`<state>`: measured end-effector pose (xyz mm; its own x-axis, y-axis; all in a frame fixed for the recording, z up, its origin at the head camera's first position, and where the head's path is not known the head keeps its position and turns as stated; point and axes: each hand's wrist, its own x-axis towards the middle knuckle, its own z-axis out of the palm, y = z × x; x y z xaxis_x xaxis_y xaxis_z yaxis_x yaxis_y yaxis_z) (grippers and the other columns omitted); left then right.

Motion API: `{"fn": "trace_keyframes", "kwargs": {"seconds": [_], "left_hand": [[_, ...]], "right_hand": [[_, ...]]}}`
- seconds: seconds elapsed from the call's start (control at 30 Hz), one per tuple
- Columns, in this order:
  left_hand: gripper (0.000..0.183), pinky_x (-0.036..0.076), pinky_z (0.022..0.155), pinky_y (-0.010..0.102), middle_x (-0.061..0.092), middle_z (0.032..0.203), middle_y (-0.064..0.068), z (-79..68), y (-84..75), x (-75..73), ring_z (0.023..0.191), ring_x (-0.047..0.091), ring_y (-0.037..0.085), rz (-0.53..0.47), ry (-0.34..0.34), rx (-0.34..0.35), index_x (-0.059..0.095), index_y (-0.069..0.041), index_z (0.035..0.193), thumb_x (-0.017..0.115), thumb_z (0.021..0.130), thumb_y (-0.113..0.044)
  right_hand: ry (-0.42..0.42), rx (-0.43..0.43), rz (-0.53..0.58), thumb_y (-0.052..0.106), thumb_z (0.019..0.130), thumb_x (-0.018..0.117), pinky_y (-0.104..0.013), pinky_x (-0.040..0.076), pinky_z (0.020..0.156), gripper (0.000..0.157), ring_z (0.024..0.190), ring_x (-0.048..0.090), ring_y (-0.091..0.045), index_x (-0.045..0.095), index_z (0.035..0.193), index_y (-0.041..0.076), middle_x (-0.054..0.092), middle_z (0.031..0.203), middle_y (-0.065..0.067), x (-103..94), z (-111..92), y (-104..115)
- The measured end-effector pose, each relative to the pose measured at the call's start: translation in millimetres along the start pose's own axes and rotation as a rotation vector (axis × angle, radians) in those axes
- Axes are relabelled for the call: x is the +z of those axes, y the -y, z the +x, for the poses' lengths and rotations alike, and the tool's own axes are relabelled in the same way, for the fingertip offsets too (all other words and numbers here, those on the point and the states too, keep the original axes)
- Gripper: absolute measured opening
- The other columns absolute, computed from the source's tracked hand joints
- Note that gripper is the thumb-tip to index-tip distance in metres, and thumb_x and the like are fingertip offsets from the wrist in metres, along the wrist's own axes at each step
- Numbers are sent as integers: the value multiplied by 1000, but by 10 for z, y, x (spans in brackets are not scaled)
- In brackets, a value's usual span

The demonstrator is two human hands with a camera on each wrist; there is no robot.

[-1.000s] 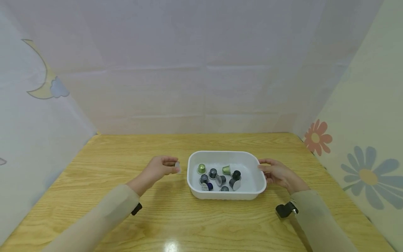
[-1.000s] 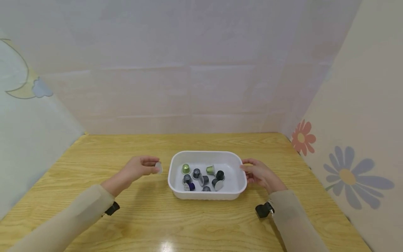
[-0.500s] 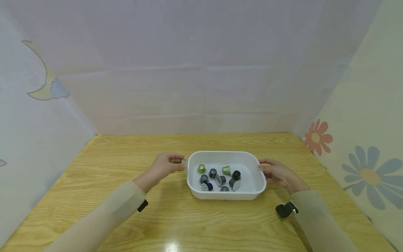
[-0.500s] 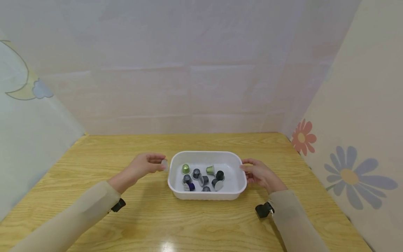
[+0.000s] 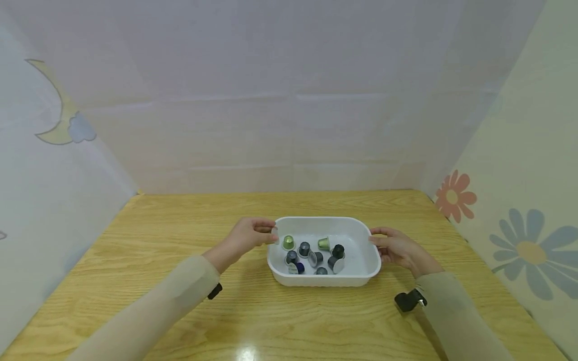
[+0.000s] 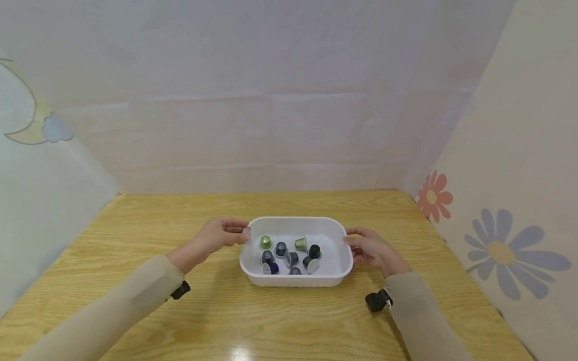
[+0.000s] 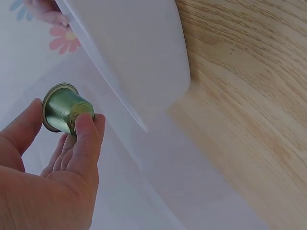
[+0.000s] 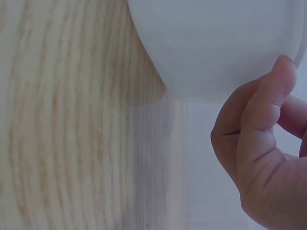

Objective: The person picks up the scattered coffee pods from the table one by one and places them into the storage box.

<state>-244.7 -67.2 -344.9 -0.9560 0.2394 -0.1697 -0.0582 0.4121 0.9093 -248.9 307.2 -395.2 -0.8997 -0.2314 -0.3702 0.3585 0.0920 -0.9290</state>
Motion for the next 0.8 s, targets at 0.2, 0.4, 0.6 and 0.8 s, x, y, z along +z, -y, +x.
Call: {"fn": "trace_keyframes", "kwargs": {"seconds": [0.2, 0.4, 0.6, 0.8], "left_hand": [[44, 52, 88, 39, 65, 122, 15, 19, -47, 52, 108, 63, 25, 10, 16, -1, 60, 2, 128, 73, 87, -10], [43, 52, 90, 40, 65, 123, 14, 27, -74, 102, 113, 61, 26, 16, 27, 3, 60, 1, 128, 72, 88, -10], [43, 51, 94, 41, 65, 123, 16, 70, -88, 168, 113, 61, 27, 6, 32, 19, 60, 3, 128, 72, 88, -8], [43, 50, 94, 40, 65, 122, 13, 109, -124, 233, 112, 61, 26, 28, 29, 20, 61, 1, 128, 73, 88, -9]], "right_hand": [[1, -3, -3, 11, 100, 54, -20, 53, 54, 41, 63, 56, -10, 38, 135, -4, 59, 82, -5, 2, 4, -9], [2, -4, -6, 12, 101, 53, -20, 53, 53, 43, 62, 56, -10, 37, 136, -5, 59, 81, -5, 4, 3, -11], [-1, -4, -7, 11, 100, 54, -20, 53, 54, 38, 63, 56, -10, 40, 133, -3, 59, 82, -5, 0, 6, -15], [-2, -4, -4, 11, 100, 54, -20, 52, 53, 35, 62, 55, -10, 42, 131, -2, 59, 81, -5, 2, -1, -12]]}}
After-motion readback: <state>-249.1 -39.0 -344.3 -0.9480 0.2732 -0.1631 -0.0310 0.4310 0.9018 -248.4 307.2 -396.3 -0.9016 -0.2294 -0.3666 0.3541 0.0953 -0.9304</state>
